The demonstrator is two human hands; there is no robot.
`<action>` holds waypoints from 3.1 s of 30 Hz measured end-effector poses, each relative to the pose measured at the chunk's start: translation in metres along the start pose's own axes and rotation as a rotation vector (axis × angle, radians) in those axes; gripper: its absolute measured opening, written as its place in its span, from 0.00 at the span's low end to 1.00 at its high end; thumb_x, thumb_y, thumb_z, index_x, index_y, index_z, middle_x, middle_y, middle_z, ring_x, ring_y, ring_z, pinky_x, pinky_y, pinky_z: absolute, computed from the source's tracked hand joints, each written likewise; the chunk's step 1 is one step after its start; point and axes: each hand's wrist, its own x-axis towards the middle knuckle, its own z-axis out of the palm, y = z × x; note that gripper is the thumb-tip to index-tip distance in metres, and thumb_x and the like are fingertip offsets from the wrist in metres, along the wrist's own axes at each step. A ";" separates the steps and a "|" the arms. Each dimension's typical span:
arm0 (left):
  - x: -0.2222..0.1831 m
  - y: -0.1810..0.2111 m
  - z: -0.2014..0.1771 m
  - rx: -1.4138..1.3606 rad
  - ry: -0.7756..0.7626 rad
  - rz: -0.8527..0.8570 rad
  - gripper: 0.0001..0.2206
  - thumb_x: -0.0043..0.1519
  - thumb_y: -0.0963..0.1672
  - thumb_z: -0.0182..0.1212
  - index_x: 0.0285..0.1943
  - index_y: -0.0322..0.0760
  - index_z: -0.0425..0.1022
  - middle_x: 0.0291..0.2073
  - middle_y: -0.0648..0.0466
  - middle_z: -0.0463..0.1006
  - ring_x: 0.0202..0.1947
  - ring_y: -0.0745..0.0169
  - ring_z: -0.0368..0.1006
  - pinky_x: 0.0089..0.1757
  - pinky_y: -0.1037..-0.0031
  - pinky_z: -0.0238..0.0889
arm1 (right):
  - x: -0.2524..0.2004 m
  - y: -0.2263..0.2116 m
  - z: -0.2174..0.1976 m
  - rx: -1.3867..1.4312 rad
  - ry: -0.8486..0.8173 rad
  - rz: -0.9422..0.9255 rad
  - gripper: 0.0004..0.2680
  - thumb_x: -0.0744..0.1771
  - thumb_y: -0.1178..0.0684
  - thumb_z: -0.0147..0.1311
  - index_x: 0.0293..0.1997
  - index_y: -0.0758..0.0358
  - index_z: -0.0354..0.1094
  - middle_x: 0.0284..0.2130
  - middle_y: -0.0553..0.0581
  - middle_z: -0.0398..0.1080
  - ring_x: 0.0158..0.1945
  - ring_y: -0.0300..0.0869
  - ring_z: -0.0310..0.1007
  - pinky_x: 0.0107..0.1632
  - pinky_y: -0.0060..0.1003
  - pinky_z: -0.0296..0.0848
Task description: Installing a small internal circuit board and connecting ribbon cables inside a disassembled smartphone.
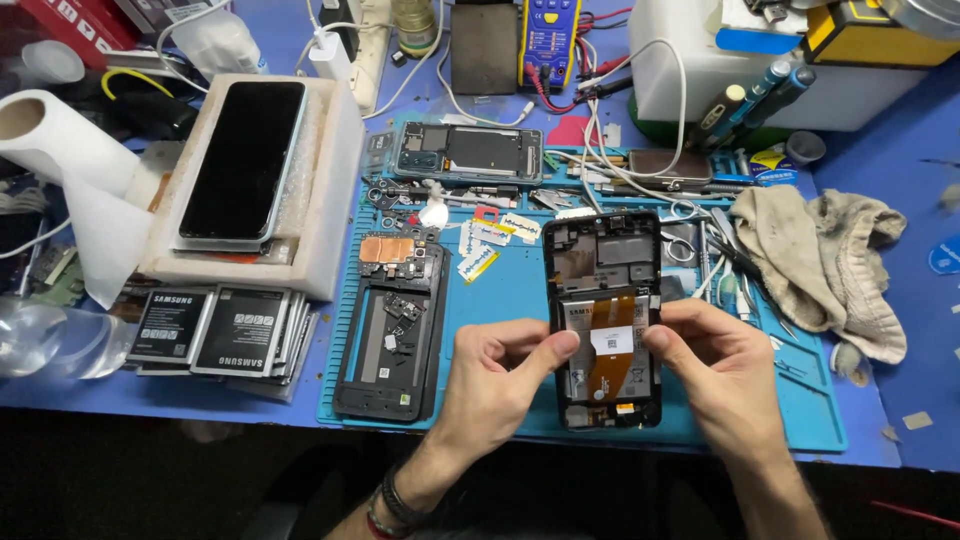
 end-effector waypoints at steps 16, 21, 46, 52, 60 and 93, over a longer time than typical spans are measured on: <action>-0.002 0.009 -0.003 0.123 0.036 0.035 0.35 0.68 0.48 0.63 0.85 0.41 0.56 0.16 0.63 0.77 0.28 0.74 0.49 0.36 0.88 0.54 | 0.007 0.005 -0.008 0.105 -0.087 -0.001 0.04 0.67 0.57 0.65 0.39 0.63 0.74 0.32 0.51 0.74 0.35 0.34 0.72 0.40 0.25 0.70; 0.003 0.007 -0.013 -0.150 -0.050 -0.050 0.30 0.63 0.49 0.65 0.76 0.38 0.66 0.65 0.38 0.78 0.63 0.51 0.80 0.56 0.69 0.80 | -0.001 -0.001 -0.015 0.036 0.036 -0.016 0.06 0.66 0.57 0.67 0.41 0.62 0.73 0.33 0.51 0.75 0.36 0.33 0.71 0.42 0.24 0.71; -0.005 0.000 -0.008 0.014 0.063 0.060 0.23 0.71 0.50 0.60 0.25 0.43 0.57 0.24 0.66 0.48 0.27 0.73 0.43 0.30 0.76 0.37 | -0.010 -0.002 -0.006 -0.005 -0.079 -0.009 0.03 0.66 0.60 0.64 0.38 0.66 0.75 0.37 0.57 0.76 0.41 0.39 0.74 0.48 0.29 0.73; -0.010 0.008 -0.006 0.004 -0.120 -0.202 0.35 0.62 0.52 0.64 0.78 0.33 0.65 0.47 0.53 0.90 0.48 0.81 0.77 0.59 0.75 0.69 | -0.008 0.009 -0.014 0.035 0.048 0.013 0.05 0.67 0.57 0.64 0.43 0.65 0.74 0.37 0.52 0.74 0.41 0.35 0.71 0.48 0.27 0.69; -0.019 -0.008 0.003 -0.101 -0.010 -0.237 0.07 0.62 0.40 0.73 0.30 0.32 0.83 0.25 0.54 0.87 0.29 0.71 0.83 0.34 0.83 0.75 | -0.007 0.007 -0.006 0.065 -0.006 0.024 0.06 0.67 0.53 0.64 0.40 0.65 0.76 0.34 0.52 0.76 0.36 0.35 0.72 0.42 0.27 0.68; -0.006 -0.005 -0.015 -0.350 -0.062 -0.182 0.21 0.65 0.46 0.64 0.62 0.23 0.78 0.49 0.38 0.86 0.50 0.53 0.85 0.50 0.62 0.86 | 0.003 0.000 -0.025 0.121 -0.059 0.034 0.05 0.67 0.59 0.63 0.44 0.66 0.76 0.41 0.56 0.78 0.45 0.37 0.75 0.52 0.27 0.73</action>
